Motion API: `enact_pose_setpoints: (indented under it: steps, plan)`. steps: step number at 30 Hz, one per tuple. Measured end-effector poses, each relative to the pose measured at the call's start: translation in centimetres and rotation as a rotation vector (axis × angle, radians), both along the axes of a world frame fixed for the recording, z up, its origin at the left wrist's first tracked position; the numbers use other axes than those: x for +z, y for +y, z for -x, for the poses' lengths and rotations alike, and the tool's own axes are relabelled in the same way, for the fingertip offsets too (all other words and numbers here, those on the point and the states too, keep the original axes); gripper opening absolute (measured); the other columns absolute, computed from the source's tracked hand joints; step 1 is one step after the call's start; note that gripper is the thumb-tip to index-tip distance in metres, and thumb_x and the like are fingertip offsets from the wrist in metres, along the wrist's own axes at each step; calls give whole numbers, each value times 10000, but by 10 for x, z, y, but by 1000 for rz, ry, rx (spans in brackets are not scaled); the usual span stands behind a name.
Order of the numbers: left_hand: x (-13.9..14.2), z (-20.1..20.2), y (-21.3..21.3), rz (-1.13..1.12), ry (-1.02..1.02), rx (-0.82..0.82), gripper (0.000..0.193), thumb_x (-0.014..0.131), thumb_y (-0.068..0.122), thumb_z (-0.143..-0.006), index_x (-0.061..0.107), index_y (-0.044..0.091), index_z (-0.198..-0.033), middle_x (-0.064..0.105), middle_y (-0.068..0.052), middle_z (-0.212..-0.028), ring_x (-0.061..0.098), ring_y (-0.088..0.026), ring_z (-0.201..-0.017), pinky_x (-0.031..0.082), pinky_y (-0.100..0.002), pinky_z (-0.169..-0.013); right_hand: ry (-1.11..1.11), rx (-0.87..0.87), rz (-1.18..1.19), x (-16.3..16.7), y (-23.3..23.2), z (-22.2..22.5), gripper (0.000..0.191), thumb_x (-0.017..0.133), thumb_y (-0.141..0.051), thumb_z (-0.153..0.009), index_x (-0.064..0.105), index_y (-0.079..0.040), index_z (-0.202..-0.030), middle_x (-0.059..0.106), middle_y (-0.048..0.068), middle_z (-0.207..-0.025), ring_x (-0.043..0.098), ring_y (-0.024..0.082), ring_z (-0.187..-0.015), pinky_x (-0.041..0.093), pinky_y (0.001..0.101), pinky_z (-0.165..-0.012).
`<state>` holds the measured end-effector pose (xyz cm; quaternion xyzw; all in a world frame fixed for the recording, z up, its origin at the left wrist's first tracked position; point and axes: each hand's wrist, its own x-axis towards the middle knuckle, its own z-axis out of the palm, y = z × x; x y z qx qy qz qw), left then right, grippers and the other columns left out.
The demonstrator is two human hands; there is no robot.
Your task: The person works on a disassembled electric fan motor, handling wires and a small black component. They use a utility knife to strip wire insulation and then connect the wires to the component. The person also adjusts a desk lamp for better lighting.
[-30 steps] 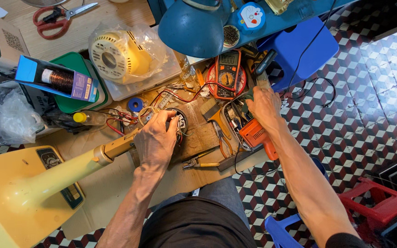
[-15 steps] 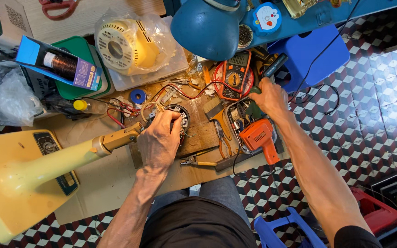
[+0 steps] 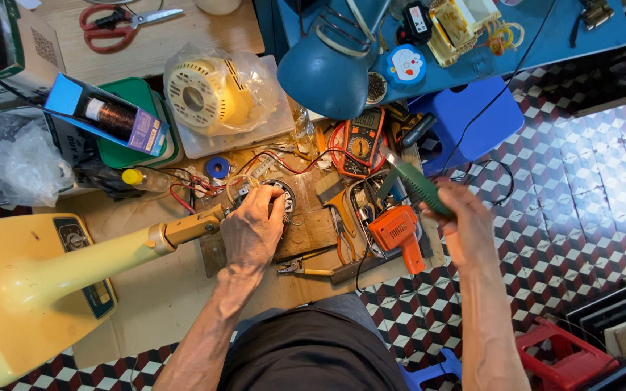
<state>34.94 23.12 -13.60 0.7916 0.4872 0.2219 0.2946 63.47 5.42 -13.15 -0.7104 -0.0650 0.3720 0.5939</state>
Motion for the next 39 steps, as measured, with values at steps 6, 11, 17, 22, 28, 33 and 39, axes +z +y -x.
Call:
enact_pose_setpoints:
  steps: [6,11,17,22,28,33,39]
  plan:
    - [2,-2,-3,-49,-35,8,91,698,215,-938,723,131,-965,748,-64,-918,722,-312,-770,561,-420,-645,475,70,-337,17,-38,81,572,666,-120,-880,471,-3,-1405,656,111,-1075,689,187,-979,600,334,-897]
    - [-1,2,-1,54,-13,-2,89,659,196,-974,702,119,-962,752,-36,-872,738,-224,-674,568,-365,-568,449,321,-281,4,26,124,547,553,-228,-1059,402,-17,-1541,636,107,-976,568,105,-676,452,217,-528]
    - [-6,3,-3,-13,-45,23,75,679,184,-956,687,110,-957,750,-48,-870,738,-249,-692,572,-374,-585,760,449,-465,-5,67,127,500,395,-321,-1140,377,-22,-1540,642,120,-985,549,104,-603,455,214,-464]
    - [-11,3,-3,-21,-61,33,86,689,196,-960,678,113,-982,746,-49,-895,737,-265,-717,575,-383,-604,932,396,-420,-12,73,123,484,343,-301,-1147,419,42,-1479,645,143,-1009,580,151,-642,479,229,-448]
    - [-7,3,-2,-11,-60,35,88,695,196,-950,677,114,-978,742,-42,-891,735,-268,-724,567,-390,-605,992,433,-478,-16,71,122,468,326,-320,-1146,415,-52,-1519,650,156,-1012,590,153,-633,490,239,-461]
    - [-6,2,-3,2,-55,33,81,690,200,-961,677,120,-974,733,-35,-888,734,-256,-718,569,-379,-606,1003,421,-442,-13,73,118,485,401,-336,-1140,426,-63,-1540,638,123,-974,611,144,-702,532,260,-557]
    - [-5,2,-3,-25,-53,21,72,687,182,-970,672,112,-974,726,-31,-880,732,-231,-701,565,-355,-578,767,417,-204,-10,86,121,511,582,-191,-983,434,18,-1425,678,97,-1033,638,143,-746,526,242,-569]
